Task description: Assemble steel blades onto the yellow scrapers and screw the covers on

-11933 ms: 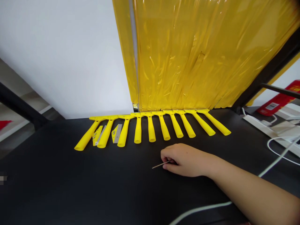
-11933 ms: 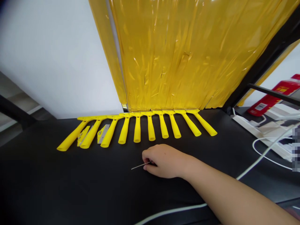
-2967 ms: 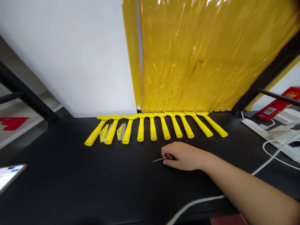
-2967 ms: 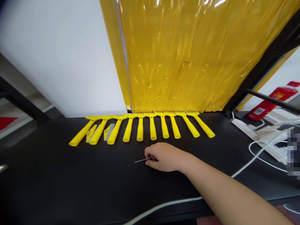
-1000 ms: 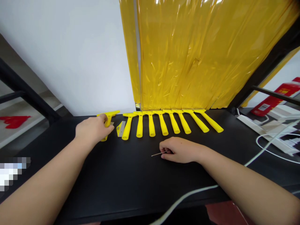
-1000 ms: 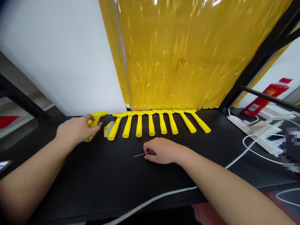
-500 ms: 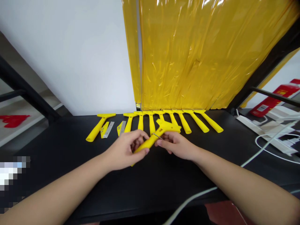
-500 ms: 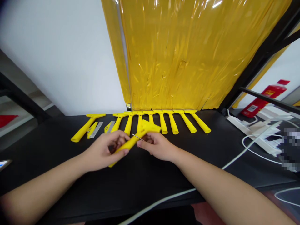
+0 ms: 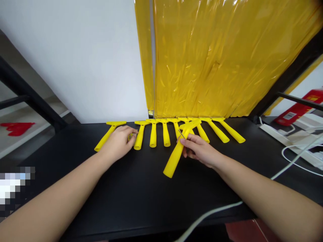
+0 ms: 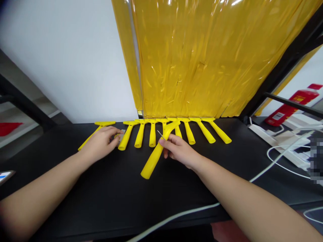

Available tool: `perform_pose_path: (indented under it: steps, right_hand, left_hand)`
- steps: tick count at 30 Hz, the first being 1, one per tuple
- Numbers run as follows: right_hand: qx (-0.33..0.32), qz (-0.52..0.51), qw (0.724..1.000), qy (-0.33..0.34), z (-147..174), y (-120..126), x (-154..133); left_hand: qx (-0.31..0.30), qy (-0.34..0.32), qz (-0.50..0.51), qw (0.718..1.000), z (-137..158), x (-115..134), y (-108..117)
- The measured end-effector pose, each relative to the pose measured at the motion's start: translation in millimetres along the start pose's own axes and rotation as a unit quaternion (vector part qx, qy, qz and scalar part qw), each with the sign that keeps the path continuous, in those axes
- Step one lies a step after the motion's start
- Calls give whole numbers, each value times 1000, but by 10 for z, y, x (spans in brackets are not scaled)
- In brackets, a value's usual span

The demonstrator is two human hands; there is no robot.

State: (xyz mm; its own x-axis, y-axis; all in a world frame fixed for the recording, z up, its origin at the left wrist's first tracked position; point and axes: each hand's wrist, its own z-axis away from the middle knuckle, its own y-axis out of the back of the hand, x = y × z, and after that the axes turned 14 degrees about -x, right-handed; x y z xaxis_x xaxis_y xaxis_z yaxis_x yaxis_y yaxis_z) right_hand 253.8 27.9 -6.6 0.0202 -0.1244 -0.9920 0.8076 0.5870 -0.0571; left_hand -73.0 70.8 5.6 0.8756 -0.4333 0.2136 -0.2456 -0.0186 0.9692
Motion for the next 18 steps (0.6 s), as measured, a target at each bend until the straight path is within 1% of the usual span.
perform_pose_path:
  steps: [3,8,13,18]
  right_hand:
    - [8,14,1000,9,-13,50,-10]
    - [0,34,999,6,5,48,-57]
    - [-11,50,999,2,20,49,-77]
    - [-8,50,999,10,32,67,-102]
  left_hand:
    - [-31,42,-37,998,-63,-166,-20]
    - [-112,21,-62,992,-65,-185,-24]
    - [-176,34,-85,980,-8,-215,113]
    - [-281,59,-37,957,119,-288,267]
